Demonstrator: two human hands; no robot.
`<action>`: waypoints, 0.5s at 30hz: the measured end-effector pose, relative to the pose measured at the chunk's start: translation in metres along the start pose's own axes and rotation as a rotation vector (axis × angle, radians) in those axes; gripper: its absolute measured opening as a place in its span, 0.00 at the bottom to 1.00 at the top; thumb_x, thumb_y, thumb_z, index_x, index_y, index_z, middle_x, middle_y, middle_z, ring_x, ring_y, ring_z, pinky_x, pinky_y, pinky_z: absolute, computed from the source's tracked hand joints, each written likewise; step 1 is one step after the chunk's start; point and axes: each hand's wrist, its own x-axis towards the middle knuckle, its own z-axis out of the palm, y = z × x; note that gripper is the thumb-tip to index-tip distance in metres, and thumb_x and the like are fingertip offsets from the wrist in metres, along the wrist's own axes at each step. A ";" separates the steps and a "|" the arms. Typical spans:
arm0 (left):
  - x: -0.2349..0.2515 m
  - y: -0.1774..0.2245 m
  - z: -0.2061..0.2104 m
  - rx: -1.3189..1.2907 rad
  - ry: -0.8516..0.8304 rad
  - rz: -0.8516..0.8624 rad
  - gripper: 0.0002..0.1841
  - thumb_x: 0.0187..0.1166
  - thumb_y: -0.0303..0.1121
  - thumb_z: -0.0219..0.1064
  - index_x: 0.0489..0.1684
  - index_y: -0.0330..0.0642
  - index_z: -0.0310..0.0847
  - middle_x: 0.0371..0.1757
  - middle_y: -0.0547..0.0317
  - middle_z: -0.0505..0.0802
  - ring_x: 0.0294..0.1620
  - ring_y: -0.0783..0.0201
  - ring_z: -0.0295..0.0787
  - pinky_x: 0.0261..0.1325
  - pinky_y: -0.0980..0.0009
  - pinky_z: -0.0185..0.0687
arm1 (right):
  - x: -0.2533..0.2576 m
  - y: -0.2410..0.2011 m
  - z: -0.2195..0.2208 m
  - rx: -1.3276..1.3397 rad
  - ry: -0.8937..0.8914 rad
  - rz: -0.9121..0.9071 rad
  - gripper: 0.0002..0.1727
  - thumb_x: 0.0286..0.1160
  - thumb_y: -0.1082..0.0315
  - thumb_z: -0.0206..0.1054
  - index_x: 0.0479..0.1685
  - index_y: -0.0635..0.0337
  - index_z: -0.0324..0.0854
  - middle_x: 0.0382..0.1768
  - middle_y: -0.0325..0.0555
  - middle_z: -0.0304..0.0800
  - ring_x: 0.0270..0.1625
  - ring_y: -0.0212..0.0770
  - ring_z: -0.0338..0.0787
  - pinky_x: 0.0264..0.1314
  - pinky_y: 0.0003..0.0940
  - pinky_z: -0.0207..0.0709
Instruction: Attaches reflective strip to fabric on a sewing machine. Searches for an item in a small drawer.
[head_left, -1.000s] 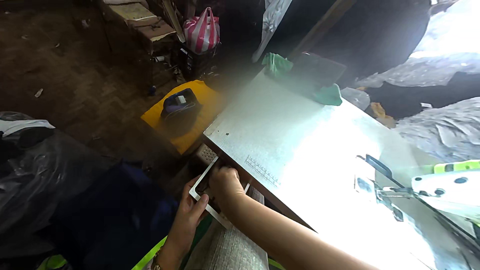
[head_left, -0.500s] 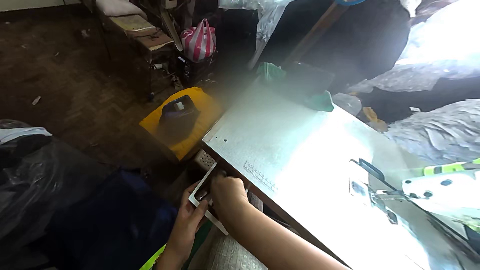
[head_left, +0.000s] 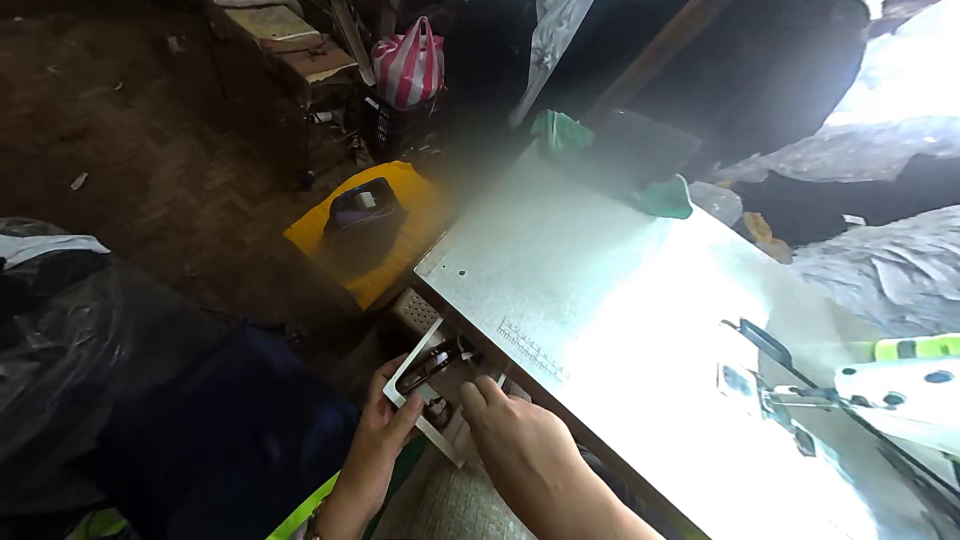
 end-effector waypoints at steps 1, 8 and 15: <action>0.000 0.000 0.000 0.000 0.006 0.001 0.38 0.75 0.40 0.71 0.84 0.41 0.57 0.68 0.49 0.86 0.62 0.55 0.90 0.58 0.59 0.92 | 0.000 0.003 0.002 0.007 0.028 -0.005 0.05 0.70 0.67 0.73 0.40 0.57 0.86 0.37 0.49 0.89 0.21 0.45 0.90 0.16 0.39 0.82; 0.001 -0.001 0.002 0.003 0.005 0.027 0.34 0.79 0.35 0.66 0.84 0.40 0.56 0.66 0.50 0.87 0.61 0.56 0.91 0.58 0.59 0.92 | 0.029 -0.008 0.009 0.122 0.053 -0.116 0.14 0.66 0.79 0.70 0.50 0.57 0.89 0.42 0.53 0.92 0.30 0.52 0.94 0.23 0.47 0.86; 0.002 -0.002 -0.006 -0.010 -0.085 0.030 0.39 0.74 0.32 0.69 0.86 0.41 0.52 0.70 0.49 0.84 0.65 0.55 0.88 0.62 0.56 0.91 | 0.047 0.007 0.023 0.197 0.091 -0.302 0.08 0.73 0.76 0.66 0.46 0.58 0.87 0.46 0.53 0.91 0.35 0.53 0.95 0.28 0.48 0.88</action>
